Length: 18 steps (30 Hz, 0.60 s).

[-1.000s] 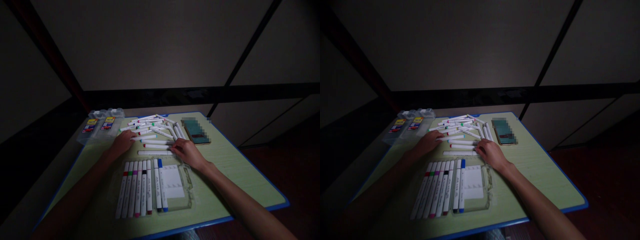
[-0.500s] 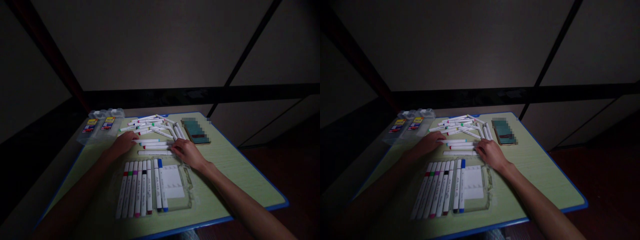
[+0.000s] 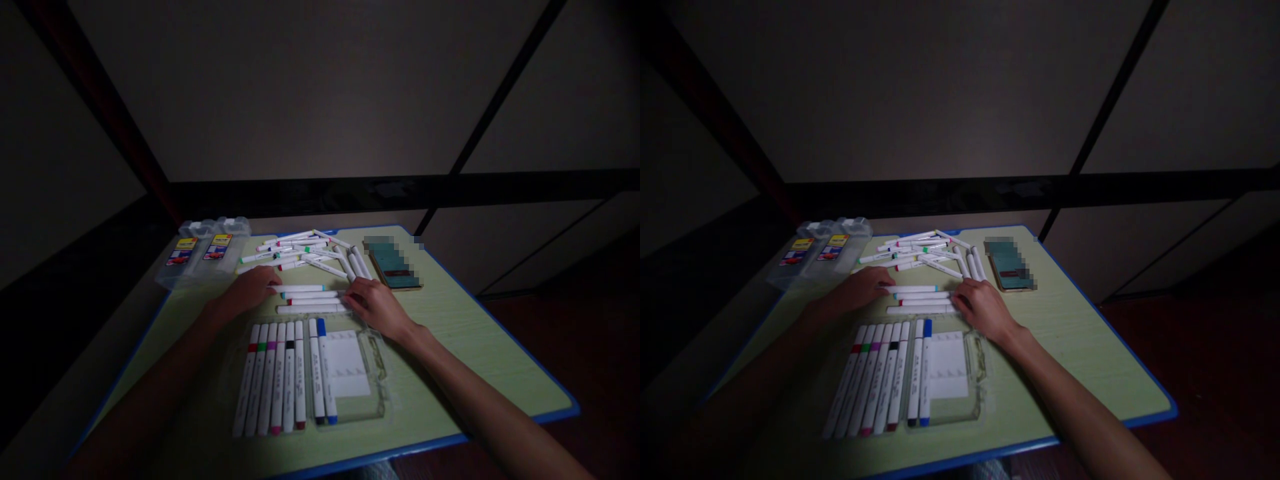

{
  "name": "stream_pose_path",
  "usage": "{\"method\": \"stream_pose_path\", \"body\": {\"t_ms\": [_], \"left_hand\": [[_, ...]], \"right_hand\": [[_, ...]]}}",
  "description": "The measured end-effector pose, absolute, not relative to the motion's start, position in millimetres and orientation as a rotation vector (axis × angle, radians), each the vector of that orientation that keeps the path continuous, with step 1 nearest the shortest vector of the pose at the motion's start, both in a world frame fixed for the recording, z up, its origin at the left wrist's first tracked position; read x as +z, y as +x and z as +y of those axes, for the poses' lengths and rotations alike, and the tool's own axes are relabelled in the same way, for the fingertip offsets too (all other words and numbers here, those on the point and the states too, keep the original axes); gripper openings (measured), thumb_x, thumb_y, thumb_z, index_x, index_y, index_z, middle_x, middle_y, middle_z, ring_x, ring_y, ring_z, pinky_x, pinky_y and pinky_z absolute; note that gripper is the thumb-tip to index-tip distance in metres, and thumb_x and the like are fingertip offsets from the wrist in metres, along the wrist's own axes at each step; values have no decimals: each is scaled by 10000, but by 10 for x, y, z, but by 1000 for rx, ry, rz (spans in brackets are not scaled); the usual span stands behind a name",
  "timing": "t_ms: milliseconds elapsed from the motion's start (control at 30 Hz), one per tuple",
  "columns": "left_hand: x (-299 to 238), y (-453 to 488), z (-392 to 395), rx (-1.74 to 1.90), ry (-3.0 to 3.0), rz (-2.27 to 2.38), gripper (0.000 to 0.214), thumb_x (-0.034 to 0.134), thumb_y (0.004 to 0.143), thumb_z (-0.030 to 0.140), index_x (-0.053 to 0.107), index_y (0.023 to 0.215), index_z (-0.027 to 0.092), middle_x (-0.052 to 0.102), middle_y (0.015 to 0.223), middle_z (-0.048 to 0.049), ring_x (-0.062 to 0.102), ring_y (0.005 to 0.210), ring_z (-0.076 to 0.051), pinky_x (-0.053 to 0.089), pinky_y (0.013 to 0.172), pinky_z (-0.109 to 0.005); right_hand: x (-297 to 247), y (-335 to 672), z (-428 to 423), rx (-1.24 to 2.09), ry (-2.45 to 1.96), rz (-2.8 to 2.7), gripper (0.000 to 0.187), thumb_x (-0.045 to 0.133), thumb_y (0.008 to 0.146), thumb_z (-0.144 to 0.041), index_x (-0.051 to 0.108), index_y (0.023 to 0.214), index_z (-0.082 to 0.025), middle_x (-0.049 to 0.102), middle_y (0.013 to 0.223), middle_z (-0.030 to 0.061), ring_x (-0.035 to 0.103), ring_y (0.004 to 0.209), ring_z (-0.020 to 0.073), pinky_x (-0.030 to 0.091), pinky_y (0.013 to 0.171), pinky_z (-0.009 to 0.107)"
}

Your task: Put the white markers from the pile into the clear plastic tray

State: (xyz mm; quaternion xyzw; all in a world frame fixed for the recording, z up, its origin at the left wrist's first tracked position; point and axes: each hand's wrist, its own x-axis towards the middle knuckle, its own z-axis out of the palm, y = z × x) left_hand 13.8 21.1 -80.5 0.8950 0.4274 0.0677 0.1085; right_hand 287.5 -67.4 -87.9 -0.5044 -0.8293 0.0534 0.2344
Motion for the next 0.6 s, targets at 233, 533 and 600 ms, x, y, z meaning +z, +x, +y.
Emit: {"method": "stream_pose_path", "body": {"t_ms": [233, 533, 600], "left_hand": [[-734, 187, 150, 111, 2626, 1301, 127, 484, 722, 157, 568, 818, 155, 603, 887, -69, 538, 837, -209, 393, 719, -304], [-749, 155, 244, 283, 2562, 1076, 194, 451, 775, 200, 615, 852, 131, 586, 891, -70, 532, 859, -182, 403, 781, -283], [-716, 161, 257, 332, 2549, 1041, 189, 479, 765, 205, 637, 843, 137, 591, 881, -63, 536, 859, -178, 405, 788, -278]], "right_hand": [[-880, 2872, -674, 167, -1367, -2257, 180, 469, 847, -215, 615, 757, -161, 571, 701, 29, 518, 633, 135, 368, 627, 256], [-904, 2869, -672, 323, -1311, -2151, 151, 484, 820, -177, 607, 731, -170, 570, 702, 25, 518, 634, 132, 366, 588, 236], [-909, 2869, -667, 370, -1299, -2116, 142, 494, 810, -176, 604, 721, -170, 562, 694, 22, 515, 631, 132, 364, 586, 237]]}}
